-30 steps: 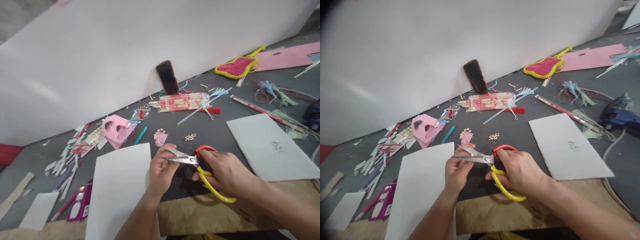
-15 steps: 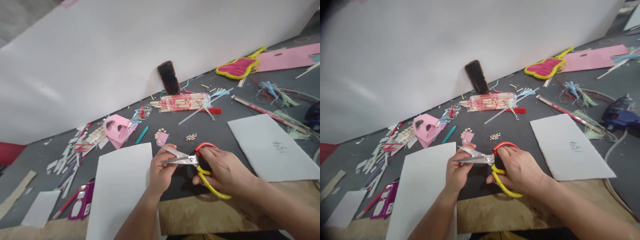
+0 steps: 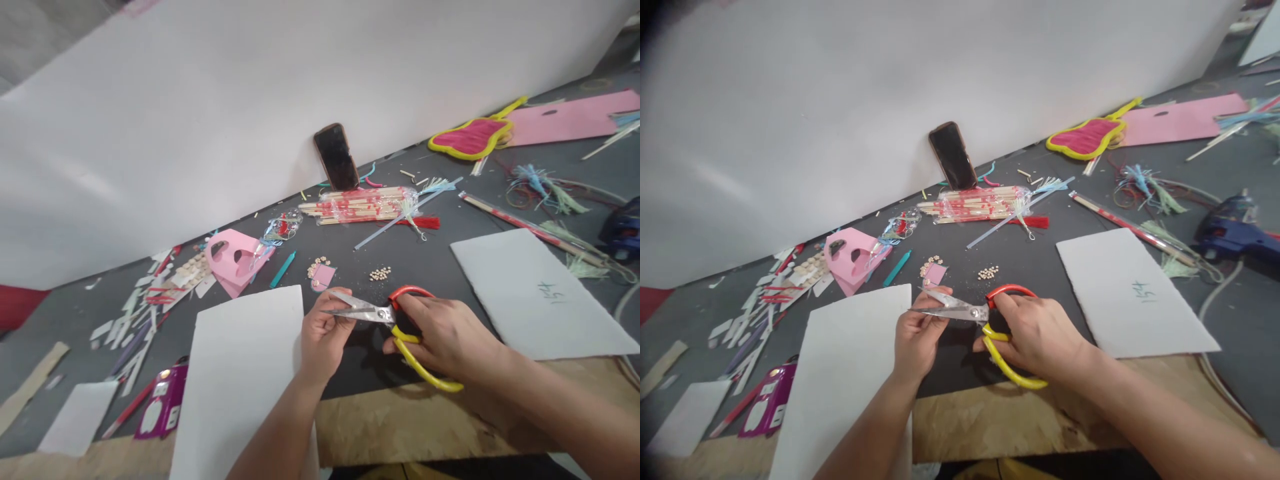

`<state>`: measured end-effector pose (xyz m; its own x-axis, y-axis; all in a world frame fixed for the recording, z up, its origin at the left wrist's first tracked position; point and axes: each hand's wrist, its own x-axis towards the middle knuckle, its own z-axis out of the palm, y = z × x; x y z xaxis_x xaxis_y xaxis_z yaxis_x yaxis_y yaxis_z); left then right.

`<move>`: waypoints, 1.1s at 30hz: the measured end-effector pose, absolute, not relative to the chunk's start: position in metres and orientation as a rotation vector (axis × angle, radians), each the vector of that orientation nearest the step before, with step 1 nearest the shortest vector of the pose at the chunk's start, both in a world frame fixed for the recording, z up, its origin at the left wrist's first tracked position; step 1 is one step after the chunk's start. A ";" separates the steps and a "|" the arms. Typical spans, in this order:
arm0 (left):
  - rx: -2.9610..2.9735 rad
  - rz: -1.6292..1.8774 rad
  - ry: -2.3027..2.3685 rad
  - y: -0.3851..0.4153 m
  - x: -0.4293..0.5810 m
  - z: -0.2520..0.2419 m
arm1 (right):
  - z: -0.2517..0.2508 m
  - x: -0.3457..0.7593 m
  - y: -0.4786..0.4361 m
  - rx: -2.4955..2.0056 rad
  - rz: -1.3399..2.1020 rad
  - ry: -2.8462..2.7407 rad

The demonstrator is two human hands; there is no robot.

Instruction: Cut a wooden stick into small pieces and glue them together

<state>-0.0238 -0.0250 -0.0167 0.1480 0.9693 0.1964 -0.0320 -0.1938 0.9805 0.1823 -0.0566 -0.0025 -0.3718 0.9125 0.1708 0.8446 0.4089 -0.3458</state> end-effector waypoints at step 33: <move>1.400 1.280 1.074 -0.073 -0.022 0.014 | 0.023 0.176 -0.099 -1.462 0.415 -2.266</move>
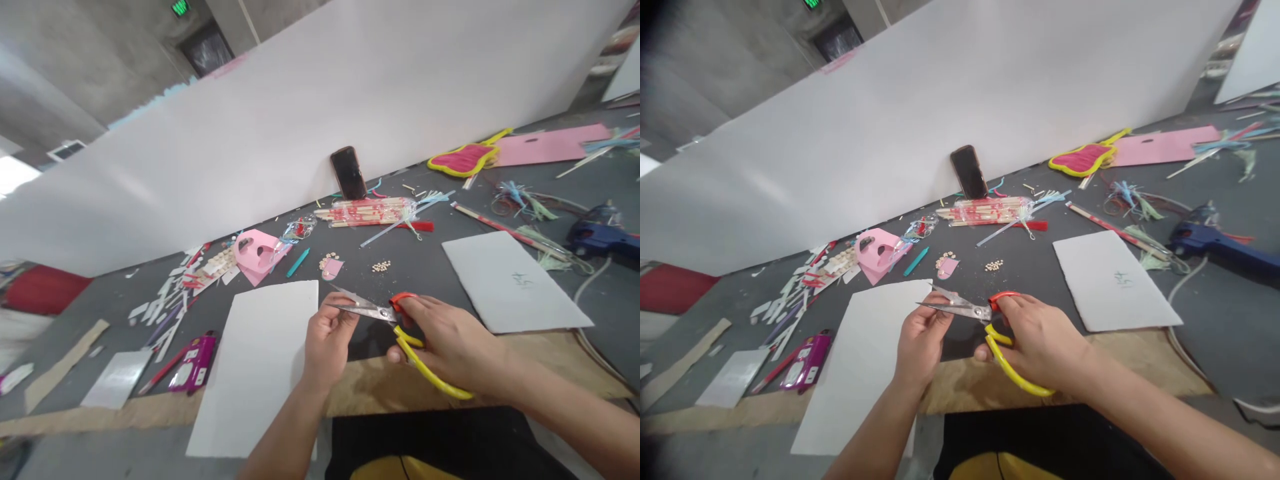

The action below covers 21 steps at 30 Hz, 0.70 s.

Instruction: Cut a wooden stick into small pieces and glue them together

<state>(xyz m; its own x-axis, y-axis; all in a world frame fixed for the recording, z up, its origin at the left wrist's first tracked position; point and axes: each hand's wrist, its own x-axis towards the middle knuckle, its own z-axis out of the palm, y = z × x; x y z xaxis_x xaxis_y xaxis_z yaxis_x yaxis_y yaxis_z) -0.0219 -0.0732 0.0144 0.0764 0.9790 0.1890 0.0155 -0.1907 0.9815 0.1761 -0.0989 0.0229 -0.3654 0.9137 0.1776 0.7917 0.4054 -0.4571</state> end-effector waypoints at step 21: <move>1.880 1.276 1.242 -0.076 -0.013 0.017 | 0.011 0.178 -0.107 -1.480 0.318 -2.324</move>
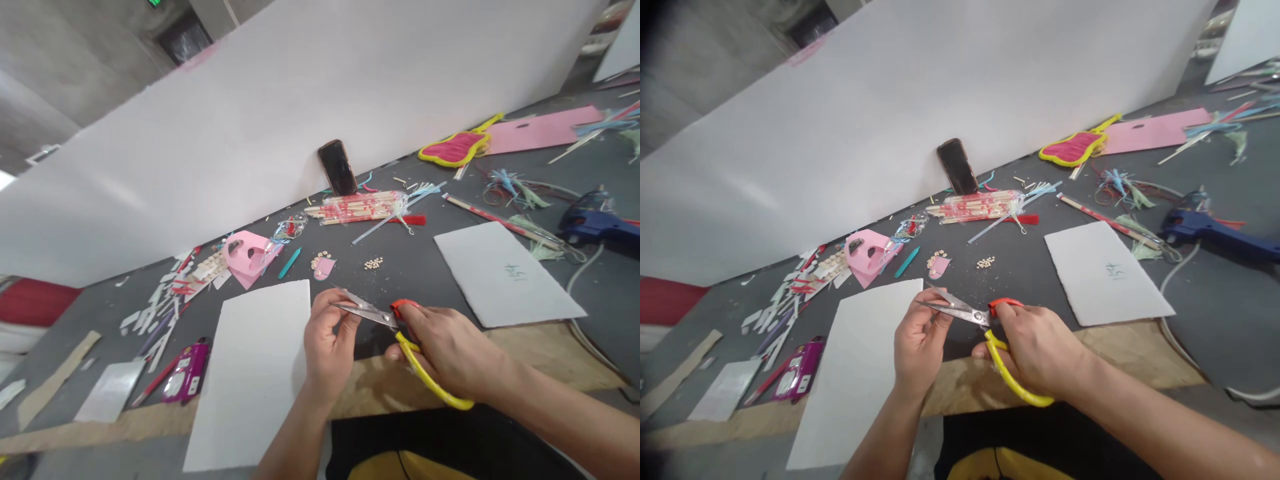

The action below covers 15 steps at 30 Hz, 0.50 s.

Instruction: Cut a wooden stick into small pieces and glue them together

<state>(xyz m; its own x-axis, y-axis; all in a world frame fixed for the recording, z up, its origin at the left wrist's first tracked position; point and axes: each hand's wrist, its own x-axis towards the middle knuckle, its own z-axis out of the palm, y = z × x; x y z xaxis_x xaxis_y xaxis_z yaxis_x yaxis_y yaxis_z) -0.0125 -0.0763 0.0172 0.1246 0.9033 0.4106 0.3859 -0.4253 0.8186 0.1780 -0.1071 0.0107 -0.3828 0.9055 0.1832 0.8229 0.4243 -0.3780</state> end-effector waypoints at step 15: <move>1.750 1.345 1.254 -0.079 -0.013 0.017 | 0.013 0.180 -0.103 -1.469 0.507 -2.287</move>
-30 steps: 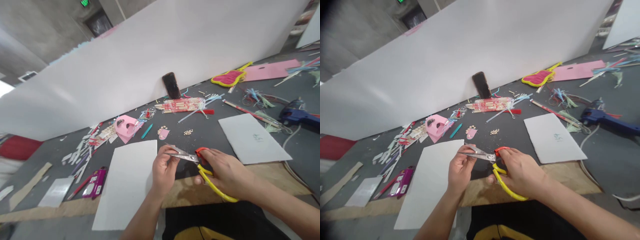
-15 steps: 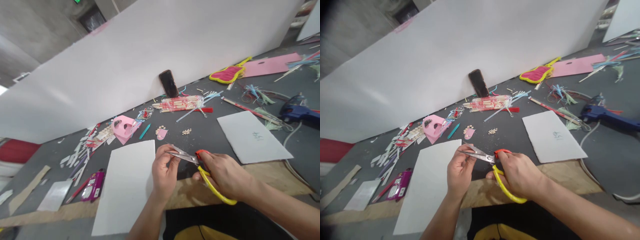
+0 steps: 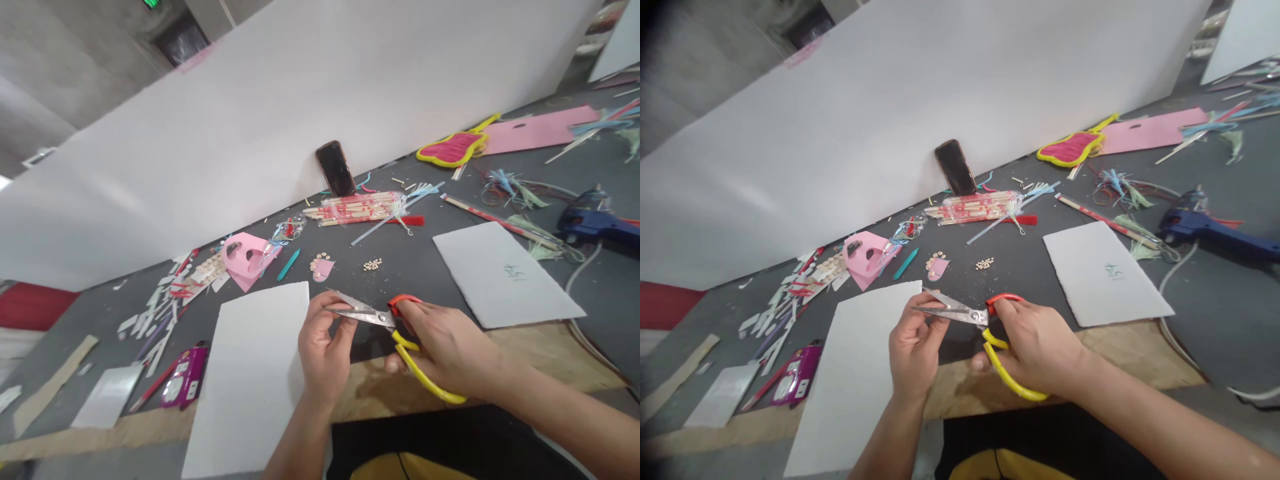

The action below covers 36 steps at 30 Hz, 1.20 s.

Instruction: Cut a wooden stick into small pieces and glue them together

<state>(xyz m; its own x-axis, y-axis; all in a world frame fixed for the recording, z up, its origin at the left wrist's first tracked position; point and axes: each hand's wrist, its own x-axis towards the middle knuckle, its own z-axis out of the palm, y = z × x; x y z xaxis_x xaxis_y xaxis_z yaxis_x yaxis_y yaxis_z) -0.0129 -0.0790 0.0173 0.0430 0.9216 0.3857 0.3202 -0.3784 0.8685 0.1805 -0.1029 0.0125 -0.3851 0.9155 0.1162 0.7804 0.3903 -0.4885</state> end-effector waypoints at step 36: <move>1.569 1.243 1.269 -0.077 -0.008 0.017 | 0.016 0.174 -0.099 -1.622 0.565 -2.326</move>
